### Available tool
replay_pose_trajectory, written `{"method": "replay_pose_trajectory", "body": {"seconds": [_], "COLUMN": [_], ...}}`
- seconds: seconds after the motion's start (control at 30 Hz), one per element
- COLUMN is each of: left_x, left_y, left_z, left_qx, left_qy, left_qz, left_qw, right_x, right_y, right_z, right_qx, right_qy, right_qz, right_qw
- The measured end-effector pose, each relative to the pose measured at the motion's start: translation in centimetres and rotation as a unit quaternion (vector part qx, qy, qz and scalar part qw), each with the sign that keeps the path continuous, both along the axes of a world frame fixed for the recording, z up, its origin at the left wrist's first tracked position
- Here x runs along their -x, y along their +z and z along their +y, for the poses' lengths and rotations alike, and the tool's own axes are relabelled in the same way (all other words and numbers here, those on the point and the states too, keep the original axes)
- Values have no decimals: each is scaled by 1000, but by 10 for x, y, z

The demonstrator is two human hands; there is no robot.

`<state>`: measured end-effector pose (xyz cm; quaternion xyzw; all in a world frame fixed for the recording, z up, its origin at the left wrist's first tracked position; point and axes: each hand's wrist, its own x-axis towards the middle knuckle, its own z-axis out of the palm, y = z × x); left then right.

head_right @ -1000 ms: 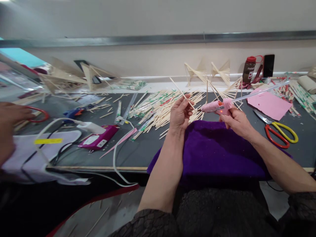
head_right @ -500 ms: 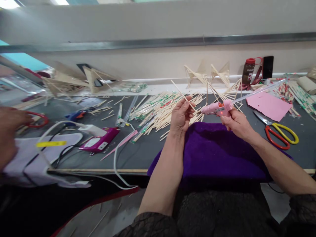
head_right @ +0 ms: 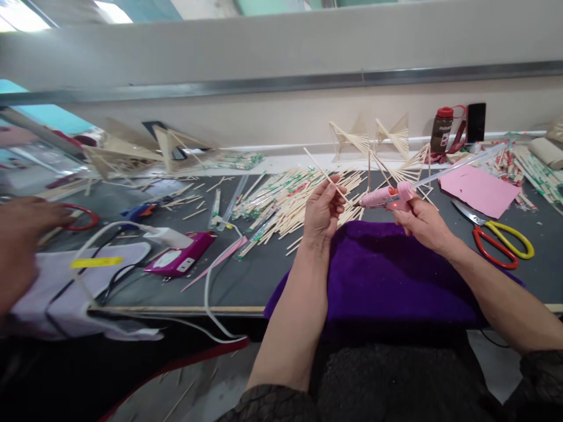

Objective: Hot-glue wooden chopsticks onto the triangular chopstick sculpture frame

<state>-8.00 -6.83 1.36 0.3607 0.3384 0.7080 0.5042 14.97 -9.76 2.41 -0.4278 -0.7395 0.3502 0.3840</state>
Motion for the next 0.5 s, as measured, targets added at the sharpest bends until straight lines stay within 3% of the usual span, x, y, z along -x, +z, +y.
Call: {"method": "replay_pose_trajectory", "body": {"seconds": [0.5], "left_x": [0], "left_y": [0], "left_z": [0], "left_qx": [4], "left_qy": [4], "left_qz": [4], "left_qw": [1000], "right_x": [-1], "right_y": [-3], "right_z": [0], "right_qx": [8], "right_qy": [3], "right_qz": [17], "right_qw": [1000]}}
